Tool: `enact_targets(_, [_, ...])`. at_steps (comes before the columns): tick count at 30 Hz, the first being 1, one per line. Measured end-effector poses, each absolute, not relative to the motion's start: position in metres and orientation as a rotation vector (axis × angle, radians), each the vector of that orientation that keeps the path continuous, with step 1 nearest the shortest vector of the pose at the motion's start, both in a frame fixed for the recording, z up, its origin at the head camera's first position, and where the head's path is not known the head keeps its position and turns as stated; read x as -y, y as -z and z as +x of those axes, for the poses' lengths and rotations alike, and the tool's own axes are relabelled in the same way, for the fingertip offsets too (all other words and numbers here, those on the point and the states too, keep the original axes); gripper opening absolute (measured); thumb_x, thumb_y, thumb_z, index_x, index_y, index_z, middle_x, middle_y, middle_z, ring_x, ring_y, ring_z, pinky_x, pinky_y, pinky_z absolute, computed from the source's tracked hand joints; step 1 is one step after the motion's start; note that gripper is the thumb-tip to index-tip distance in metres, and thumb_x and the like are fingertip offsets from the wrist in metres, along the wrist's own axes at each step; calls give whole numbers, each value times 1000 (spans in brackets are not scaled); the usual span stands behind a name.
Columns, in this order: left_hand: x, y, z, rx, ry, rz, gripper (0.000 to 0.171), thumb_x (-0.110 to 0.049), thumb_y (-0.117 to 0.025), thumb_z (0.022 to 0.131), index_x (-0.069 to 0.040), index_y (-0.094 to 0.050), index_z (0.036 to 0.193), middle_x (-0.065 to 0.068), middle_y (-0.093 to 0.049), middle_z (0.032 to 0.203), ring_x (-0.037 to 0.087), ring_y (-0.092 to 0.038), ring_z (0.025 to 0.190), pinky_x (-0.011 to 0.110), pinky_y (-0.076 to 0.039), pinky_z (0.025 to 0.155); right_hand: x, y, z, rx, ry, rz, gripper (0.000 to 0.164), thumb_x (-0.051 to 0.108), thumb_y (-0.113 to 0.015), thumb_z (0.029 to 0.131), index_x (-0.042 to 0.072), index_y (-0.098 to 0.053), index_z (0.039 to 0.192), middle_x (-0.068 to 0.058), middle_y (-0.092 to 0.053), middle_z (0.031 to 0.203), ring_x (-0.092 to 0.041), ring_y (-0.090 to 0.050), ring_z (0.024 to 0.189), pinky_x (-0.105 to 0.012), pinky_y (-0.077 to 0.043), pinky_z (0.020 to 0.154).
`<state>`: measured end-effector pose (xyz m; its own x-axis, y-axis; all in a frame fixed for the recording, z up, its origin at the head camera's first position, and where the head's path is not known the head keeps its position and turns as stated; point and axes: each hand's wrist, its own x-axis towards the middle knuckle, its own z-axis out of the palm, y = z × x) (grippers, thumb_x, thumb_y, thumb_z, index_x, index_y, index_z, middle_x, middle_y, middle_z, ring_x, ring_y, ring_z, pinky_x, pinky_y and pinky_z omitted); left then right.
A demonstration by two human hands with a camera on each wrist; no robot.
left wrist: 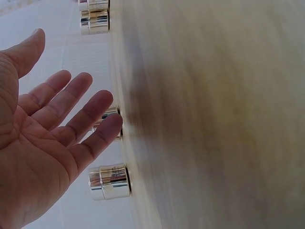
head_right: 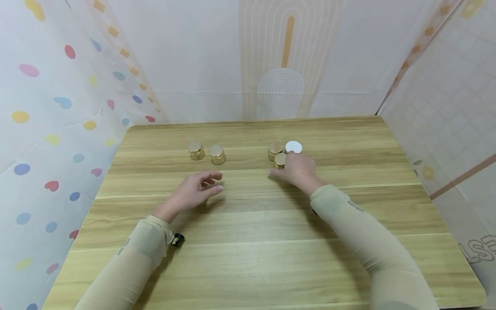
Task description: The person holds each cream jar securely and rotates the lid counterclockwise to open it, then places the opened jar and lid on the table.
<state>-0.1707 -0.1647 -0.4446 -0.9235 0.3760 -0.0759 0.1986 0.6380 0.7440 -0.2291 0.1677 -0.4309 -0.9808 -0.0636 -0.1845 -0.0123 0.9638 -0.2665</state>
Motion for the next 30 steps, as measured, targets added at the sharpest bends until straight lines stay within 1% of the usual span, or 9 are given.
enact_targets(4, [164,445,-170,-2614,-1158,458,49,-32,-73,103,-6,-64,144,12,-69,143,34,-65,129,53,-55,109,-164,433,-229,-2950,372,-12,79,75,-77,82,4,-63,113,-16,-75,98,-35,-74,92,-56,-54,79])
enact_targets(9, [164,447,-171,-2615,-1145,478,50,-33,-72,104,-7,-63,145,11,-69,144,33,-65,130,53,-55,109,-164,435,-231,-2967,370,-12,76,69,-75,86,2,-63,118,-21,-76,106,-38,-74,97,-58,-55,83])
enact_targets(14, [165,447,-171,-2626,-1112,503,52,-36,-71,104,-7,-62,146,10,-68,146,32,-65,131,52,-55,109,-167,437,-229,-2973,427,-45,67,60,-78,86,4,-64,118,-22,-76,112,-40,-73,101,-60,-55,86])
enact_targets(18, [164,447,-171,-2633,-1105,501,53,-37,-72,103,-8,-62,146,9,-68,146,32,-65,131,52,-55,109,-168,438,-226,-2980,537,-78,56,51,-81,84,6,-62,113,-19,-75,110,-41,-72,101,-60,-53,84])
enact_targets(24, [160,445,-170,-2645,-1104,506,52,-36,-72,103,-8,-62,147,9,-69,146,32,-65,131,52,-55,109,-169,439,-218,-2994,723,-204,54,37,-85,84,3,-60,117,-17,-75,106,-38,-72,94,-50,-54,76])
enact_targets(26, [158,444,-169,-2651,-1099,516,52,-36,-72,104,-8,-63,146,8,-69,146,32,-65,131,52,-55,110,-168,439,-216,-2998,773,-245,52,35,-85,83,4,-61,118,-14,-75,104,-35,-71,91,-46,-53,74])
enact_targets(30, [153,442,-169,-2654,-1109,530,50,-35,-72,104,-8,-64,145,7,-69,145,30,-65,130,51,-55,110,-164,437,-211,-3013,868,-338,44,35,-86,83,8,-66,112,-7,-72,95,-26,-67,83,-38,-49,69])
